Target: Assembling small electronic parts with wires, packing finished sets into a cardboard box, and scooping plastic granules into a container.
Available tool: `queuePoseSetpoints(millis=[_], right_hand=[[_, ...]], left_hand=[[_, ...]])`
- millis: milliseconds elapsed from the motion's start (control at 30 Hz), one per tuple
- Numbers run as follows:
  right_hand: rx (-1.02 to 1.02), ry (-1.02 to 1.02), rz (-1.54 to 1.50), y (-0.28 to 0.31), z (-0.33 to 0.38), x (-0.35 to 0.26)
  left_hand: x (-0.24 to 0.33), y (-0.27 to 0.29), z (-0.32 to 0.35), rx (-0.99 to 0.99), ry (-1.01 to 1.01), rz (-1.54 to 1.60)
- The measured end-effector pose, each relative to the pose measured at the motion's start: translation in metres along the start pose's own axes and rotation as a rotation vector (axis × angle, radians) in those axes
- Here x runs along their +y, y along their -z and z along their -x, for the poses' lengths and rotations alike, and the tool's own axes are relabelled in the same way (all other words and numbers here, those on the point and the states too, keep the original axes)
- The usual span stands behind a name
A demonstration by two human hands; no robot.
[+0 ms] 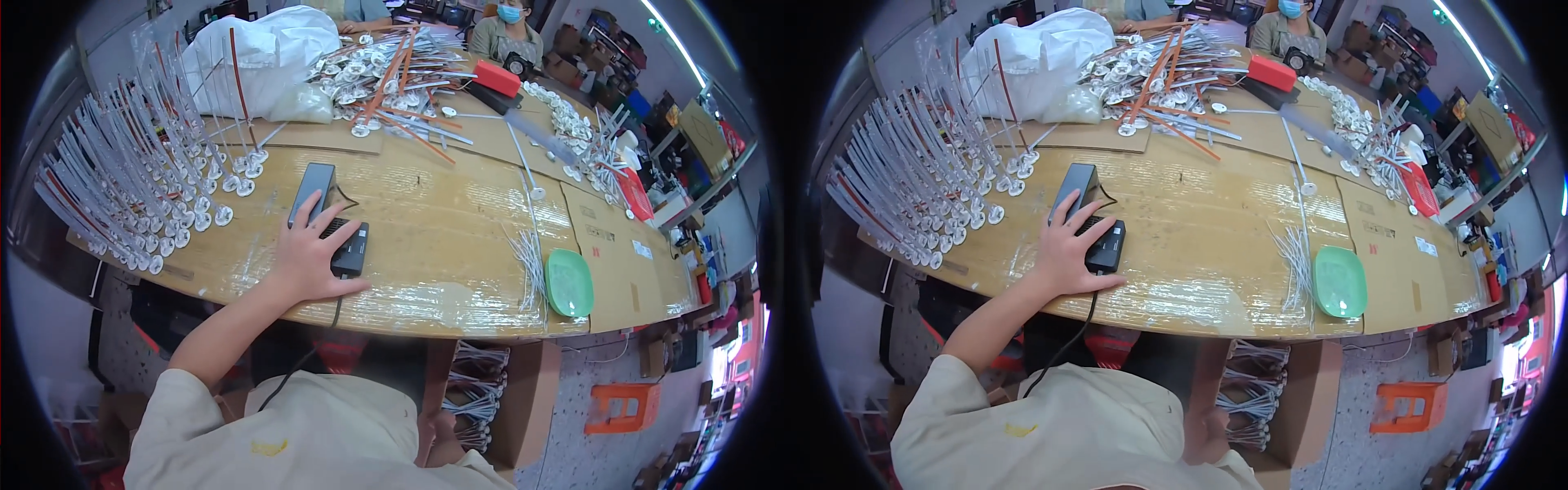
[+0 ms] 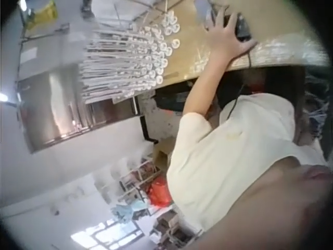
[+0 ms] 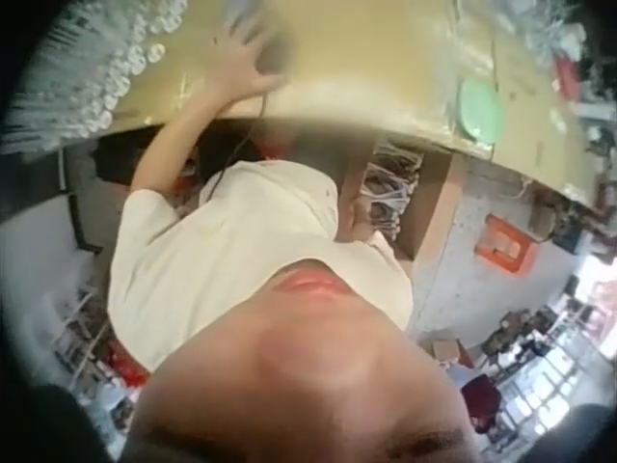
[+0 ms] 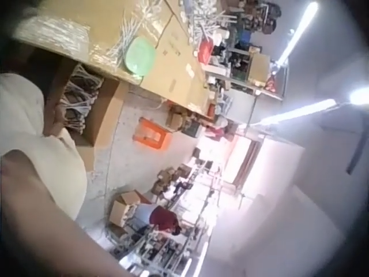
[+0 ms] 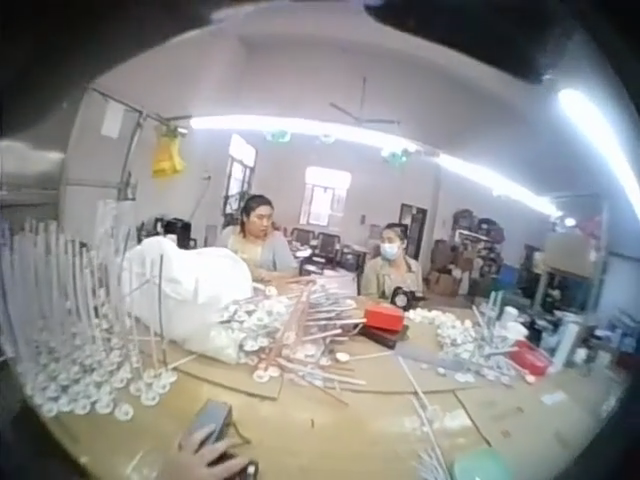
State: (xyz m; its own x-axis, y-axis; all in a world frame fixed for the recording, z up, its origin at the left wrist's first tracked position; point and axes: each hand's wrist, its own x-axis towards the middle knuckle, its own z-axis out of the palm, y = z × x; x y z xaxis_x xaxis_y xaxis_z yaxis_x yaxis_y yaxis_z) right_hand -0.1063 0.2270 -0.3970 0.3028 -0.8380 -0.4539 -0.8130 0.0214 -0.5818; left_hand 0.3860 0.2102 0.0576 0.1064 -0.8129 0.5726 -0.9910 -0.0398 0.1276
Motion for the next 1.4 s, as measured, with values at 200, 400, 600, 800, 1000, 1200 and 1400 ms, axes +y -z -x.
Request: queuePoseSetpoints(millis=[200, 400, 600, 800, 1000, 1200, 1400], right_hand=[[-0.282, -0.372, 0.479, -0.003, 0.017, -0.047], [0.014, 0.112, -0.196, 0.194, 0.056, -0.174], [0.738, 0.432, -0.005, 0.34, 0.076, -0.369], [0.892, 0.681, 0.351, 0.378, -0.041, -0.444], [0.774, 0.745, 0.696, 0.448, -0.224, -0.443], [0.431, 0.433, 0.673, 0.444, -0.201, -0.49], [0.477, 0.734, 0.454, 0.377, -0.104, -0.53]], left_hand=[[-0.003, 0.002, -0.007, -0.049, 0.042, 0.012], [-0.028, 0.021, 0.007, -0.127, 0.133, -0.061], [-0.036, 0.04, 0.012, -0.259, 0.233, -0.01], [-0.035, 0.038, 0.054, -0.103, 0.273, 0.018], [-0.038, 0.023, 0.049, -0.045, 0.28, 0.071], [-0.041, 0.023, 0.058, 0.045, 0.284, 0.063], [-0.04, 0.023, 0.056, 0.003, 0.265, 0.015]])
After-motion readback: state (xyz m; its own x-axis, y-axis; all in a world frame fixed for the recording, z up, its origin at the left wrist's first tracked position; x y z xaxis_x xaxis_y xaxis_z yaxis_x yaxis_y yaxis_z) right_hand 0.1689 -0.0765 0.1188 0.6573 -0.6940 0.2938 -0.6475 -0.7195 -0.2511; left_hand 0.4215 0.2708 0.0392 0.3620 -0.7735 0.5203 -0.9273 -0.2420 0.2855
